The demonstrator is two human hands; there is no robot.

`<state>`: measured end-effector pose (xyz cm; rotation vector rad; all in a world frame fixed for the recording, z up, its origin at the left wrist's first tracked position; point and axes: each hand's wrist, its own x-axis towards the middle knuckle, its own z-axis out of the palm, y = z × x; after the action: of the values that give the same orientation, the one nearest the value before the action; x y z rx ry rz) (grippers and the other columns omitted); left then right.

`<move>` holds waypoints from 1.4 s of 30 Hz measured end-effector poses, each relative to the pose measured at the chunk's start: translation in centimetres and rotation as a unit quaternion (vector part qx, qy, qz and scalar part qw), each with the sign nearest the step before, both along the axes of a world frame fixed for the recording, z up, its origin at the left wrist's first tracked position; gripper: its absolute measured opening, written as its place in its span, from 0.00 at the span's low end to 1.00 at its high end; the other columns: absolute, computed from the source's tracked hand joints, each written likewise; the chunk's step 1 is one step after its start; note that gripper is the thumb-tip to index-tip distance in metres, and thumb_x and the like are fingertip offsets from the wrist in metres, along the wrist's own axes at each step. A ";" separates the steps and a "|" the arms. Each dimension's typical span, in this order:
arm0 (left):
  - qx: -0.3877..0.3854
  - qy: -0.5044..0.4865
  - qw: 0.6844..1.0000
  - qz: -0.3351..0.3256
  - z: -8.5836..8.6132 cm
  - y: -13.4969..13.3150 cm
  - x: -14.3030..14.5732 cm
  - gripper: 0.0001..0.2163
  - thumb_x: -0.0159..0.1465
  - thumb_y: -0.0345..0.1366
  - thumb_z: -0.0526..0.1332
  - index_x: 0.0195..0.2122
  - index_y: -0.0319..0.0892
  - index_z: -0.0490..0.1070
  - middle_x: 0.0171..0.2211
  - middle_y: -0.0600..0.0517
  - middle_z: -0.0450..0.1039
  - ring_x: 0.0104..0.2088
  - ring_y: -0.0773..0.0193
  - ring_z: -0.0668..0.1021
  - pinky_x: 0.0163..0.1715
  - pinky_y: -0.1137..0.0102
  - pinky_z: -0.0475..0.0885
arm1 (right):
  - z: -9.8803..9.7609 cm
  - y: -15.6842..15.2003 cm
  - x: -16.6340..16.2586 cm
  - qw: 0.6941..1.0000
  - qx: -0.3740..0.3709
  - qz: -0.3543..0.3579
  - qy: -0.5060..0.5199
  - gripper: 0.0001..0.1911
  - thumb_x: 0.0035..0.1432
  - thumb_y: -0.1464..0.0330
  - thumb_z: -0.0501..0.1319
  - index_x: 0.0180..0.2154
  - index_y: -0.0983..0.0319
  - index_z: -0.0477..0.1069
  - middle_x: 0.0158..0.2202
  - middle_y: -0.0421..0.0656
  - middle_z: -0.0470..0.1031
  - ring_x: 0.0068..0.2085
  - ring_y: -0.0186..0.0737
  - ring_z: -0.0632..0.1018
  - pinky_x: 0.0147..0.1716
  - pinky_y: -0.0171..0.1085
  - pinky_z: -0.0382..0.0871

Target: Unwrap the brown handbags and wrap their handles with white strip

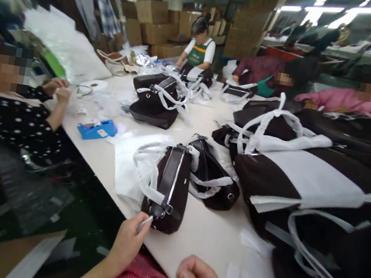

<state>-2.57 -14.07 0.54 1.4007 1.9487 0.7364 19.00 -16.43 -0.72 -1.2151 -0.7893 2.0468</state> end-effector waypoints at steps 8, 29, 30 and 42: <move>-0.022 -0.069 0.997 0.020 -0.1 -0.5 0.1 0.13 0.65 0.41 0.50 0.26 0.43 0.65 0.24 0.54 0.70 0.26 0.64 0.72 0.29 0.72 0.62 | 2.0 5.9 -8.1 0.993 0.065 0.053 -0.082 0.25 0.42 0.47 0.69 0.21 0.63 0.72 0.19 0.37 0.68 0.20 0.28 0.58 0.20 0.32 0.50; -0.057 -0.048 0.997 -0.014 0.9 0.4 -1.3 0.15 0.67 0.41 0.49 0.23 0.43 0.58 0.21 0.55 0.63 0.24 0.66 0.69 0.27 0.72 0.59 | -0.5 5.6 -10.1 0.989 0.035 -0.008 -0.146 0.27 0.38 0.46 0.70 0.16 0.63 0.70 0.15 0.36 0.63 0.20 0.30 0.59 0.21 0.32 0.55; -0.064 -0.038 0.997 -0.013 1.0 0.5 -1.2 0.16 0.67 0.40 0.47 0.22 0.44 0.57 0.21 0.55 0.63 0.24 0.66 0.68 0.26 0.72 0.58 | -0.8 5.4 -9.9 0.991 0.015 0.002 -0.131 0.26 0.38 0.46 0.70 0.18 0.63 0.71 0.16 0.35 0.63 0.19 0.28 0.57 0.19 0.32 0.51; -0.113 0.242 0.961 -0.066 3.2 0.5 -0.1 0.12 0.68 0.30 0.48 0.29 0.41 0.67 0.27 0.51 0.73 0.27 0.63 0.75 0.27 0.71 0.61 | -2.7 3.6 -13.3 0.988 -0.095 -0.122 0.012 0.24 0.31 0.56 0.75 0.23 0.60 0.64 0.15 0.26 0.53 0.16 0.23 0.52 0.15 0.27 0.44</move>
<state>-2.66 -13.62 3.74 1.6536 2.1844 0.1003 5.66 -12.78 -3.39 -1.3184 -0.4167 1.9618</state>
